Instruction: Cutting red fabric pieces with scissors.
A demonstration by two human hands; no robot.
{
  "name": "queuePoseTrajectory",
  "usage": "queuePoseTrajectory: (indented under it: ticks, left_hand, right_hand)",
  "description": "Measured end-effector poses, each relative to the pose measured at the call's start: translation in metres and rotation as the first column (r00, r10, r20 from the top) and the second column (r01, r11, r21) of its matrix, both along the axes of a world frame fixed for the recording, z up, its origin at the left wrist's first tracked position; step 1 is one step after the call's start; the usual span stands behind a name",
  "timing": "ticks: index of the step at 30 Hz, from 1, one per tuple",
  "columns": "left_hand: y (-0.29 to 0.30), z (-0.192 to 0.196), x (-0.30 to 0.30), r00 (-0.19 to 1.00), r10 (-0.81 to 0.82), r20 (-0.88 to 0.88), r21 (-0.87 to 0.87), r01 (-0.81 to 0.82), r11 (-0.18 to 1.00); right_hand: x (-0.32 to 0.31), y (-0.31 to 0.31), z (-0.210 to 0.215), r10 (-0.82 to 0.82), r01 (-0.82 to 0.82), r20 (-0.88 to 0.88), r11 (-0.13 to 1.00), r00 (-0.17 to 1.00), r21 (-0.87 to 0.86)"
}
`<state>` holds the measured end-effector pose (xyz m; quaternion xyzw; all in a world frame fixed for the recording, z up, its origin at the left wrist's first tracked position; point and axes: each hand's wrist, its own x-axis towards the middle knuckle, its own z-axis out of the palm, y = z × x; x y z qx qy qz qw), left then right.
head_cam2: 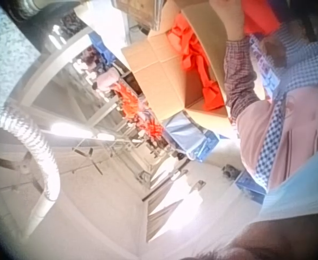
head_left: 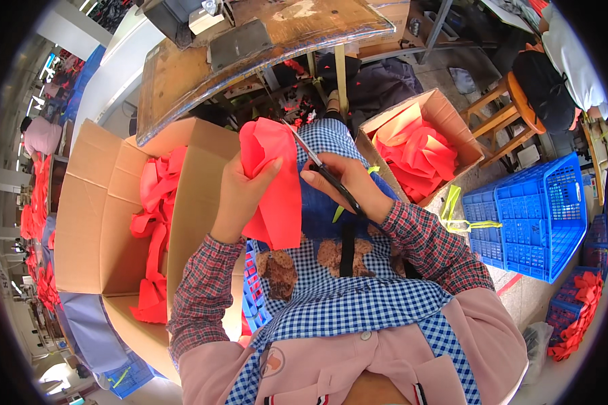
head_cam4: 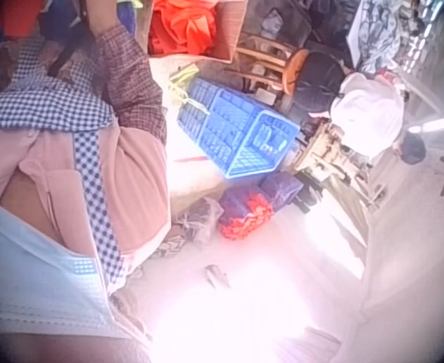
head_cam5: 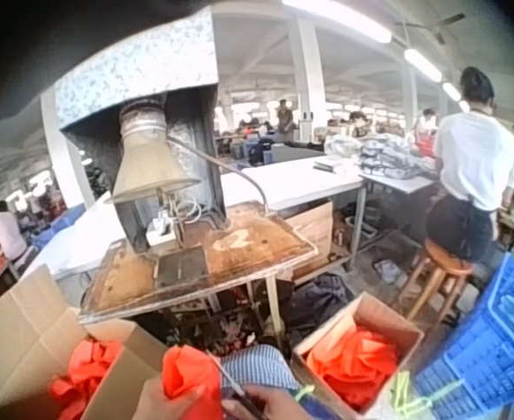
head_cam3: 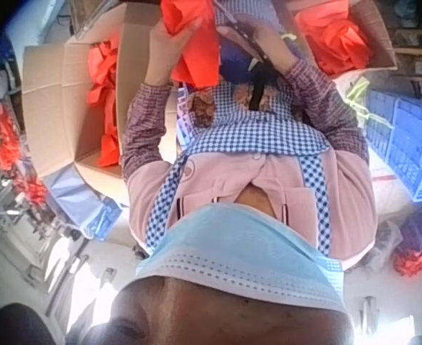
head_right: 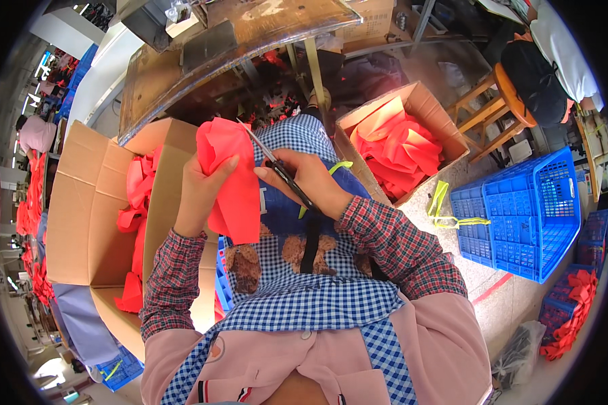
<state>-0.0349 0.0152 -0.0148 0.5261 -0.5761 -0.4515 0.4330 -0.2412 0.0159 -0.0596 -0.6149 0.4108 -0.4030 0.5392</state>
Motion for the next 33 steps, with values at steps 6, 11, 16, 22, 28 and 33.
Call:
queuePoseTrajectory:
  ticks: [6, 11, 16, 22, 28, 33]
  left_hand:
    - [-0.001, -0.002, 0.003, 0.996, -0.084, 0.043, 0.070, 0.081, 0.994]
    - [-0.004, -0.005, 0.006, 0.991, -0.117, 0.065, 0.059, 0.113, 0.992]
    - [-0.010, -0.009, 0.011, 0.989, -0.148, 0.009, 0.130, 0.146, 0.981]
    - [-0.037, 0.003, 0.040, 0.990, 0.064, -0.128, 0.164, -0.043, 0.986]
    - [-0.106, 0.059, 0.095, 0.977, 0.155, -0.149, 0.054, -0.148, 0.987]
    - [-0.157, 0.091, 0.117, 0.993, 0.117, -0.019, 0.008, -0.117, 0.993]
  right_hand:
    - [0.002, -0.001, -0.012, -0.006, 0.002, -0.042, 0.997, 0.999, -0.082]
    - [0.000, -0.001, -0.019, 0.011, -0.014, -0.132, 1.000, 0.991, -0.025]
    - [0.003, 0.004, -0.019, -0.035, 0.032, -0.091, 0.999, 0.995, -0.034]
    - [-0.008, 0.002, -0.018, -0.094, 0.033, 0.166, 0.940, 0.982, 0.340]
    - [-0.009, -0.020, -0.038, -0.227, 0.081, 0.231, 0.857, 0.946, 0.510]
    - [-0.011, -0.021, -0.046, -0.221, 0.061, 0.258, 0.858, 0.940, 0.511]
